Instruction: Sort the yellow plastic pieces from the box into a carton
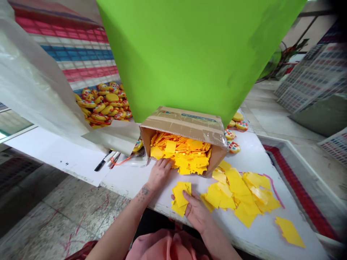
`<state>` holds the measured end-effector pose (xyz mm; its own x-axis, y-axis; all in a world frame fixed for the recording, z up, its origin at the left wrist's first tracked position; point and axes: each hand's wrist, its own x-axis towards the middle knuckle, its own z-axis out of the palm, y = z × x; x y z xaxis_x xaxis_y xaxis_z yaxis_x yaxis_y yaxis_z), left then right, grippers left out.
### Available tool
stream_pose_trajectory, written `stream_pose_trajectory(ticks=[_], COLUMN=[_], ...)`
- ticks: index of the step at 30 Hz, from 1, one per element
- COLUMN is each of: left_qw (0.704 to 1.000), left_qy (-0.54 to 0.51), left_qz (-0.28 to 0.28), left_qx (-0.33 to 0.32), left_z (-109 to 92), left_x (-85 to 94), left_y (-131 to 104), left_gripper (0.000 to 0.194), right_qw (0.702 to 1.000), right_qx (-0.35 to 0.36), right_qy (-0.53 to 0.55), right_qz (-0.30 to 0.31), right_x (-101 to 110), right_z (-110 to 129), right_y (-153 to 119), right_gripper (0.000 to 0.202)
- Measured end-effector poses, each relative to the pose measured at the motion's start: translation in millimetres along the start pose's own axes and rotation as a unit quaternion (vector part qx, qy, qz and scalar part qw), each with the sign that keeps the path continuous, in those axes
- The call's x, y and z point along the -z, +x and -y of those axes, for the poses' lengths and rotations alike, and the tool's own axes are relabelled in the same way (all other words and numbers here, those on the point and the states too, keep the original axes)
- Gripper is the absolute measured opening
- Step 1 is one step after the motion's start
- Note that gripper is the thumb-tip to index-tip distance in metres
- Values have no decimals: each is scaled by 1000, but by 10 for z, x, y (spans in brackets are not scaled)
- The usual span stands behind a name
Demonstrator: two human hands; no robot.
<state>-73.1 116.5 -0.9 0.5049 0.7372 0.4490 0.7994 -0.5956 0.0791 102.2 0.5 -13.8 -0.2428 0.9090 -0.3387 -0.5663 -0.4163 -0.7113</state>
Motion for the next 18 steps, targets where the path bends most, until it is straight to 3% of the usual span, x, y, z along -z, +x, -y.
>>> stream_pose_trajectory(ticks=[4, 11, 13, 15, 18], left_qw=[999, 997, 996, 986, 940], left_qy=[19, -42, -86, -149, -267], left_qz=[24, -8, -24, -50, -52], left_qx=[-26, -62, -27, 55, 206], left_z=[-11, 179, 180, 114, -124], left_x=[-21, 234, 321, 405, 509], left_y=[93, -131, -176, -203, -230], left_gripper=[24, 29, 30, 29, 31], right_qw=[1000, 1000, 1000, 1000, 993], right_qx=[11, 10, 9, 14, 92], right_qy=[-17, -6, 0, -9, -73], right_qz=[3, -4, 1, 5, -12], right_x=[22, 53, 51, 38, -5], right_z=[16, 41, 37, 43, 57], right_y=[-38, -21, 2, 14, 14], right_gripper=[22, 30, 30, 30, 33])
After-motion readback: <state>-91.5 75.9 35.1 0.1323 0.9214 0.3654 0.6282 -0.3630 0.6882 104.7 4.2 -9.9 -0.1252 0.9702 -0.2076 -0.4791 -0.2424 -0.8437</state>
